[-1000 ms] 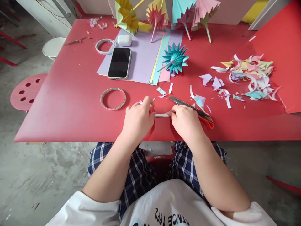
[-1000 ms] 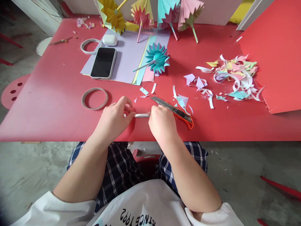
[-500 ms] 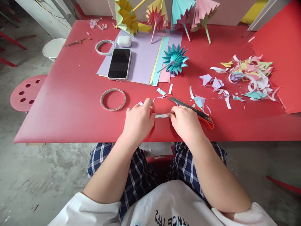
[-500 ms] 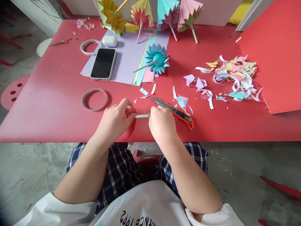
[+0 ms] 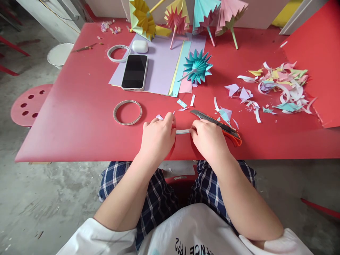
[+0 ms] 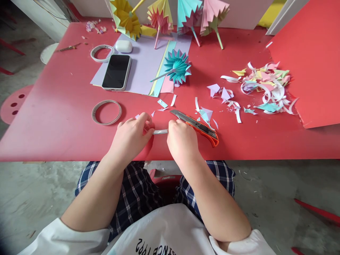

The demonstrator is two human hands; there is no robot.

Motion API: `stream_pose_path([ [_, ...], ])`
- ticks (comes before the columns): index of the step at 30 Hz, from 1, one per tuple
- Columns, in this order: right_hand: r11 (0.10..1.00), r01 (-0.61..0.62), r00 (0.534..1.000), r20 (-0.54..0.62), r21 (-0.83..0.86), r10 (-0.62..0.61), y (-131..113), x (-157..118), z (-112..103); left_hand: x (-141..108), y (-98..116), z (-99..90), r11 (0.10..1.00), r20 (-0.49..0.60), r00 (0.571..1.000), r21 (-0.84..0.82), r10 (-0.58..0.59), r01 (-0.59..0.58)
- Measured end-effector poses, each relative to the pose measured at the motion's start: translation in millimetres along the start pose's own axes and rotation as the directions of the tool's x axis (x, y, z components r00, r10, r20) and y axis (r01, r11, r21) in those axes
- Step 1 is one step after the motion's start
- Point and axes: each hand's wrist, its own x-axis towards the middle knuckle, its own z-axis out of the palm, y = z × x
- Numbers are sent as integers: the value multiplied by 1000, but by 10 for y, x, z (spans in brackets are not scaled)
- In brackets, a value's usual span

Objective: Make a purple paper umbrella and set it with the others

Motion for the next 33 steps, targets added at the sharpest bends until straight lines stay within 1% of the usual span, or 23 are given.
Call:
stream_pose_path([
  [5, 1000, 5, 1000, 3, -20, -5, -14, -5, -15, -14, 2, 7, 1000, -10, 1000, 8, 1, -1],
  [11, 1000, 0, 999, 45, -26, 1, -26, 15, -36, -42, -4, -9, 999, -15, 1000, -52, -5, 4],
  [15, 997, 42, 998, 52, -64, -38, -21, 38, -41, -59, -9, -8, 997, -23, 1000, -77, -10, 8],
  [19, 992, 71, 996, 63, -106, -65, -21, 52, -54, -48, -5, -13, 998, -13, 1000, -56, -19, 18],
  [24, 991, 61, 997, 61, -120, -54, -27, 46, -63, -19, -2, -32, 999, 13, 1000, -36, -24, 24],
  [33, 992, 56, 997, 58, -113, -49, -16, 41, -52, -42, -11, -40, 998, -1, 1000, -68, -10, 10],
])
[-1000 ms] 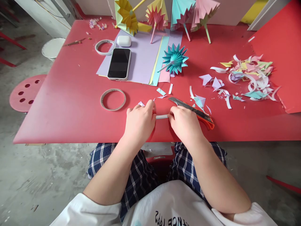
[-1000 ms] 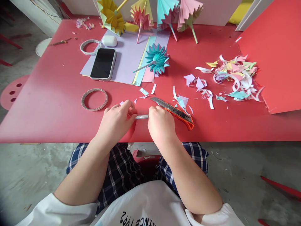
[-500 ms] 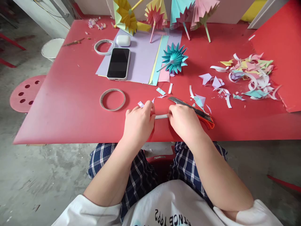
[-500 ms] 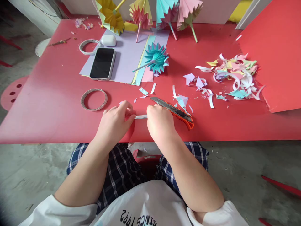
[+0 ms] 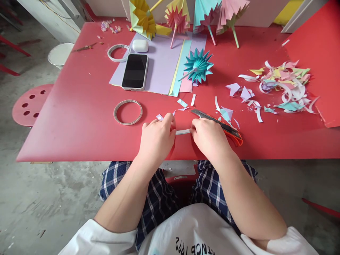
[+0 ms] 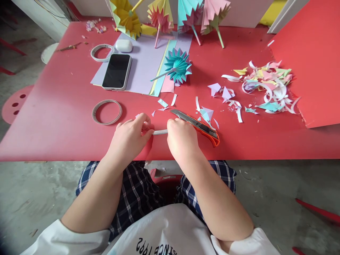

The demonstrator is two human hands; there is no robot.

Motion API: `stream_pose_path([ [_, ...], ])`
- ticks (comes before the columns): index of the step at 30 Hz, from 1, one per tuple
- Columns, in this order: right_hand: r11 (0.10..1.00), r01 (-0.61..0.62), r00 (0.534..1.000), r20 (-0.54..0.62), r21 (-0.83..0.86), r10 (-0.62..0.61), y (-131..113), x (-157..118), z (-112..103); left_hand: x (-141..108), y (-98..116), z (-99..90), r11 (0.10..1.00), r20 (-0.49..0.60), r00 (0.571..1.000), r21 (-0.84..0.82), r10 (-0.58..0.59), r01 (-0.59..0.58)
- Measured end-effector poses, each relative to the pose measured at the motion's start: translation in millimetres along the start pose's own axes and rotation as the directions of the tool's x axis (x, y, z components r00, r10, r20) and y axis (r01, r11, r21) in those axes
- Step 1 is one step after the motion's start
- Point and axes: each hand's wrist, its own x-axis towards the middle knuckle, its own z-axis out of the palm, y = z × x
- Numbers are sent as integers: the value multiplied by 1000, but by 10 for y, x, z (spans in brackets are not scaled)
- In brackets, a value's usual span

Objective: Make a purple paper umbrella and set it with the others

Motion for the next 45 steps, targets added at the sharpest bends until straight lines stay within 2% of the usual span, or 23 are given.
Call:
stream_pose_path([
  [15, 1000, -8, 1000, 12, -6, 8, -9, -10, -15, -1, -4, -1, 1000, 12, 1000, 7, -17, 17],
  [28, 997, 10, 1000, 0, -77, -10, -49, -20, -12, 27, 59, -14, 989, 39, 999, 146, 4, -10],
  [33, 993, 34, 999, 38, -114, -30, -48, 1, -43, 39, 99, -30, 977, 75, 996, 206, 41, -55],
  [36, 989, 51, 997, 66, -142, -42, -34, 28, -67, 55, 59, -75, 974, 94, 995, 219, 40, -60],
  [40, 986, 77, 995, 81, -150, -66, -10, 70, -79, 23, -64, -163, 982, 128, 992, 189, -19, -5],
  [43, 987, 81, 994, 90, -137, -69, 0, 89, -76, -100, -75, -108, 975, -3, 1000, 221, -13, 14],
  [45, 989, 79, 993, 92, -125, -68, 2, 95, -75, -220, -9, 38, 967, -126, 989, 249, 82, -48],
])
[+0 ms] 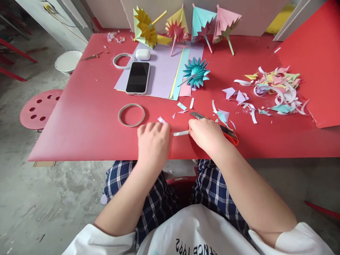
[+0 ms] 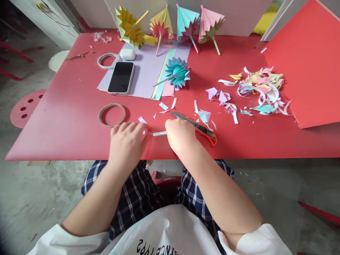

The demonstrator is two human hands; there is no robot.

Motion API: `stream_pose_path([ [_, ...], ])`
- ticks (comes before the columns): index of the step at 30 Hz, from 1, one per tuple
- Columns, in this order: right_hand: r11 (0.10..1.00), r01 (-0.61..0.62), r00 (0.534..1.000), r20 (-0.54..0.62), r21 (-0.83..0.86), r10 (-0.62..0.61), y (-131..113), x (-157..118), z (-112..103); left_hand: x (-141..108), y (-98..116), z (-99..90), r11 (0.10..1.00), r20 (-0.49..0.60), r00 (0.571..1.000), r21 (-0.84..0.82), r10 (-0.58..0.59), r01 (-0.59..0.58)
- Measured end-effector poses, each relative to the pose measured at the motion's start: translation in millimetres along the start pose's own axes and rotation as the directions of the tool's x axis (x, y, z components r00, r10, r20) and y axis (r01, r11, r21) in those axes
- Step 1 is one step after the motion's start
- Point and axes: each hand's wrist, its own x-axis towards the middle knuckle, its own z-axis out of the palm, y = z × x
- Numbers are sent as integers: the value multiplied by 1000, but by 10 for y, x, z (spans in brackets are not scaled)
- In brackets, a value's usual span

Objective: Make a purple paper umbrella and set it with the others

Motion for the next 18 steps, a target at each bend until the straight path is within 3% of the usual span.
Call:
stream_pose_path([
  [2, 1000, -13, 1000, 5, 14, 13, 4, 7, -3, -134, 144, 151, 981, -46, 981, -39, 187, -189],
  [4, 999, -29, 999, 22, 27, 28, 14, 20, -12, -236, 266, 294, 960, -39, 963, -80, 267, -269],
  [8, 998, -28, 996, 81, 49, 24, 46, 50, -45, -298, 337, 415, 958, -2, 964, -110, 265, -264],
  [15, 997, -33, 996, 85, 64, 27, 59, 59, -65, -250, 320, 361, 959, 10, 963, -94, 268, -266],
  [18, 995, -89, 993, 85, 39, 86, 87, 79, -67, -233, 334, 368, 955, 13, 959, -96, 283, -280],
])
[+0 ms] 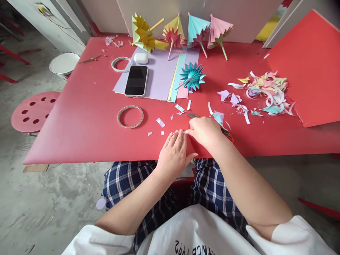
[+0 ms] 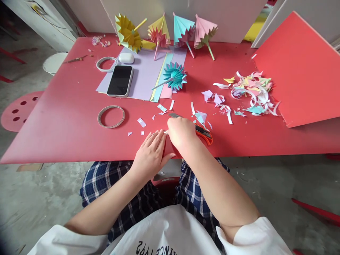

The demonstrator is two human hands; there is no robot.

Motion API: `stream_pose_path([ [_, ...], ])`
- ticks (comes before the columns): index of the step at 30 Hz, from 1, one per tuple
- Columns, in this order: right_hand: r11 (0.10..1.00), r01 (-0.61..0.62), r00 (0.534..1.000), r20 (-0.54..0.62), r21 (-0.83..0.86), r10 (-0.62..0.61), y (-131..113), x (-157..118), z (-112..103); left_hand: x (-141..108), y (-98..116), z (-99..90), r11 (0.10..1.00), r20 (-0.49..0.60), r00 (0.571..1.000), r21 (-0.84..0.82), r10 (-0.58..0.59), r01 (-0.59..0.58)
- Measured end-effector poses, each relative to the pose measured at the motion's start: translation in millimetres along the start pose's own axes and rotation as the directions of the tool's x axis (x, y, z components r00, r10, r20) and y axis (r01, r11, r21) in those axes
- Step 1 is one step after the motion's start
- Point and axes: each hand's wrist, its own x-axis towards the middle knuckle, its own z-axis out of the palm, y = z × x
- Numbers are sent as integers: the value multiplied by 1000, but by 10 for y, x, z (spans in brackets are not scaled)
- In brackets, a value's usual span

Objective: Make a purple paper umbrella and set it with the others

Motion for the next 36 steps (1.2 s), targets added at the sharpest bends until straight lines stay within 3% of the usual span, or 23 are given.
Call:
stream_pose_path([
  [4, 998, -51, 998, -32, 24, 52, 104, -39, -19, 32, 4, 12, 1000, -6, 1000, 17, 6, -6],
  [7, 989, -73, 983, -160, 131, 93, 232, -166, 0, 70, 11, 7, 999, 8, 1000, 35, 6, -6],
  [10, 978, -68, 931, -340, 198, 133, 377, -302, 72, 117, 23, -6, 1000, 8, 1000, 26, 2, -2],
  [14, 984, 27, 866, -496, 174, 64, 502, -355, 216, 144, 36, -14, 1000, -20, 1000, 0, -14, 14],
  [17, 989, 69, 887, -462, 133, 1, 522, -308, 309, 117, 41, -15, 999, -32, 999, -9, -34, 34],
  [24, 998, 20, 910, -414, 64, 8, 507, -228, 372, 23, 13, -31, 1000, -22, 999, -8, -30, 30],
  [30, 977, -11, 875, -470, 211, 111, 555, -261, 326, -62, -86, -40, 999, -58, 998, -24, 21, -22],
  [36, 930, -14, 868, -457, 367, 193, 645, -297, 252, -64, -59, -57, 999, -4, 999, -32, 39, -39],
])
